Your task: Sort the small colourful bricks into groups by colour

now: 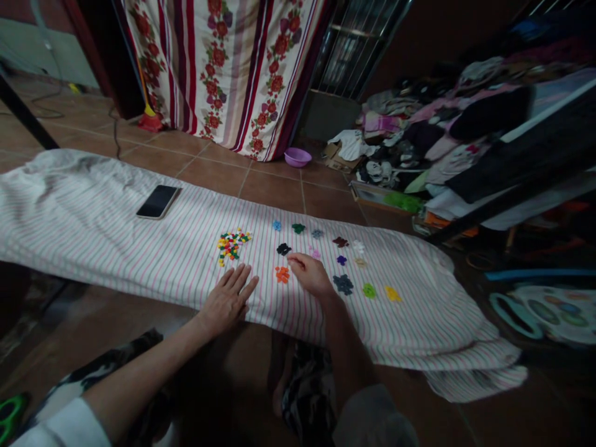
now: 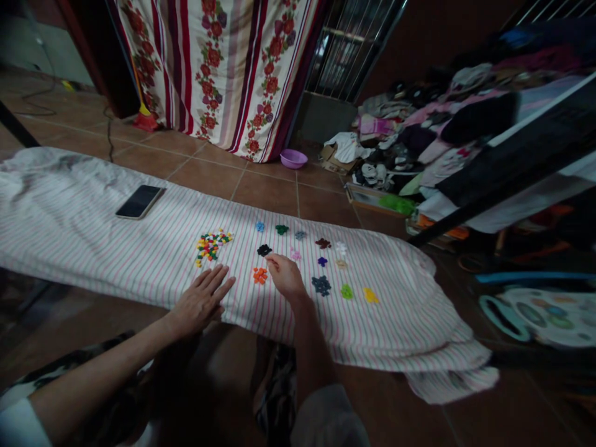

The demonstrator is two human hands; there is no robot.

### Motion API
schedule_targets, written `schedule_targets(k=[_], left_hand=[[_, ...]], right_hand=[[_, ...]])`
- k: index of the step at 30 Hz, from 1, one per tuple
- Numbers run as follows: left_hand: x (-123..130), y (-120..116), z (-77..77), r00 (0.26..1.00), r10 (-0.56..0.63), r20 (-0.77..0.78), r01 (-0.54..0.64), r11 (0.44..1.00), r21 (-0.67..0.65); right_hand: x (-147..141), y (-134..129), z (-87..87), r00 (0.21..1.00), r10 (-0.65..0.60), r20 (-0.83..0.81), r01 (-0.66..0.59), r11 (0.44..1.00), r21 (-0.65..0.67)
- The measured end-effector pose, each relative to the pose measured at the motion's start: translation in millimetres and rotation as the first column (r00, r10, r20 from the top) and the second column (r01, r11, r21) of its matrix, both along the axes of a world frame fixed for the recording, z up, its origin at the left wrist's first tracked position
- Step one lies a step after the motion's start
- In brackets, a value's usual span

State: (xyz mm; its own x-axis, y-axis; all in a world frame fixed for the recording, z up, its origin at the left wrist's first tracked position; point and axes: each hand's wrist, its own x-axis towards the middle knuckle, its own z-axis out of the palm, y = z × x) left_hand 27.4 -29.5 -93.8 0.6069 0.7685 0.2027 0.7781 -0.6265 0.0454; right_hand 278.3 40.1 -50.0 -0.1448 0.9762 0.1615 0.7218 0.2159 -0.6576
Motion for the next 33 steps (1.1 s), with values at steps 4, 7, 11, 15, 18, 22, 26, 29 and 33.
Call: schedule_targets(k=[4, 7, 11, 15, 18, 22, 26, 29, 33], left_hand=[[1, 0, 0.2, 1.0, 0.011, 0.002, -0.011, 1.0, -0.005], [1, 0, 3.2, 1.0, 0.013, 0.006, -0.013, 1.0, -0.013], [1, -1, 6.4, 0.999, 0.017, 0.03, -0.016, 1.0, -0.013], [2, 0, 8.1, 0.999, 0.016, 0.034, -0.015, 1.0, -0.019], [3, 1, 10.3, 0.999, 0.023, 0.023, -0.023, 0.999, -0.027], [3, 2, 12.7, 0.999, 0.03, 0.039, -0.027, 0.998, -0.054], [3, 2, 13.2, 0.998, 0.027, 0.055, -0.023, 0.997, -0.068], [3, 2, 14.7, 0.998, 0.016, 0.053, -0.012, 0.997, -0.076], [3, 3, 16.9, 0.997, 0.016, 0.078, -0.01, 0.997, -0.083]], right_hand=[[-15, 5, 2.1, 0.998, -0.046, -0.034, 0.048, 0.996, 0.075], [-30, 9, 2.5, 0.999, -0.006, -0.04, 0.01, 0.993, 0.116], [-55, 13, 1.0, 0.996, 0.073, -0.041, -0.066, 0.986, 0.151], [-86, 16, -5.4, 0.984, 0.171, -0.053, -0.162, 0.976, 0.148], [-110, 18, -10.0, 0.981, 0.193, -0.028, -0.188, 0.974, 0.125], [-129, 20, -11.4, 0.984, 0.165, 0.067, -0.17, 0.982, 0.086], [-132, 21, -11.1, 0.986, 0.139, 0.087, -0.144, 0.988, 0.059], [-131, 21, -12.5, 0.986, 0.15, 0.078, -0.155, 0.987, 0.051], [-129, 20, -14.7, 0.985, 0.162, 0.056, -0.166, 0.984, 0.069]])
